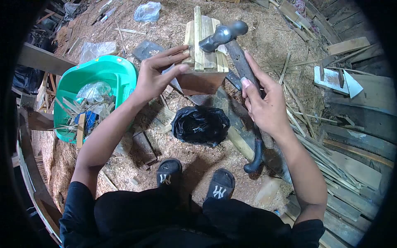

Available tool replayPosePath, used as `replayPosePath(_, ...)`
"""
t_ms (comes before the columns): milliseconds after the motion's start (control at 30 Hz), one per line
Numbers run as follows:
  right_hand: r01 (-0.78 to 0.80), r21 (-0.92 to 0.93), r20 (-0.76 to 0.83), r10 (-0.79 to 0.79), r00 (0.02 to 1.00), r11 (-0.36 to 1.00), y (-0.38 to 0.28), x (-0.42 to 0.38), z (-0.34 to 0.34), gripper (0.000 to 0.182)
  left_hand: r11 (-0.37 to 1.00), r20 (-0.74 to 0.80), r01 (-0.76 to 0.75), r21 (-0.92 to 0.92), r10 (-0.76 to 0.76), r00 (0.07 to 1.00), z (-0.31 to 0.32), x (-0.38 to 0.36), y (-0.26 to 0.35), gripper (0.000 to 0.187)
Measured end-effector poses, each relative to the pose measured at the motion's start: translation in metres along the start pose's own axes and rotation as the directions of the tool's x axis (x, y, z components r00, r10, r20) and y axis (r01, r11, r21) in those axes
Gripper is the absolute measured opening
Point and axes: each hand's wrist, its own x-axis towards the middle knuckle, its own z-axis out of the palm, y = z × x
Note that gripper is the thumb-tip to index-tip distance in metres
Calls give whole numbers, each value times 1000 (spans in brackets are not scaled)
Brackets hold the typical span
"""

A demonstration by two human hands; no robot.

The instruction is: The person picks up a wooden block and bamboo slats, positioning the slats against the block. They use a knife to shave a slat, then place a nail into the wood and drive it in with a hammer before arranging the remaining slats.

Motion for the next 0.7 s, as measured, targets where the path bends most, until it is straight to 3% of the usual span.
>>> replayPosePath(167,1,-2,0,-1,1000,1000,2,1,-1,57,992,-41,84,-95,-88,995,3,2,0,25)
replayPosePath(233,-5,4,-12,5,1000,1000,3,1,0,57,999,-72,31,-13,-32,997,4,3,-2,23)
replayPosePath(367,-21,31,-43,23,999,999,2,1,2,57,997,-55,58,-59,-62,997,2,2,2,20)
replayPosePath(700,-12,66,-38,15,999,998,3,2,2,56,1000,-93,2,20,0,996,4,-2,5,15)
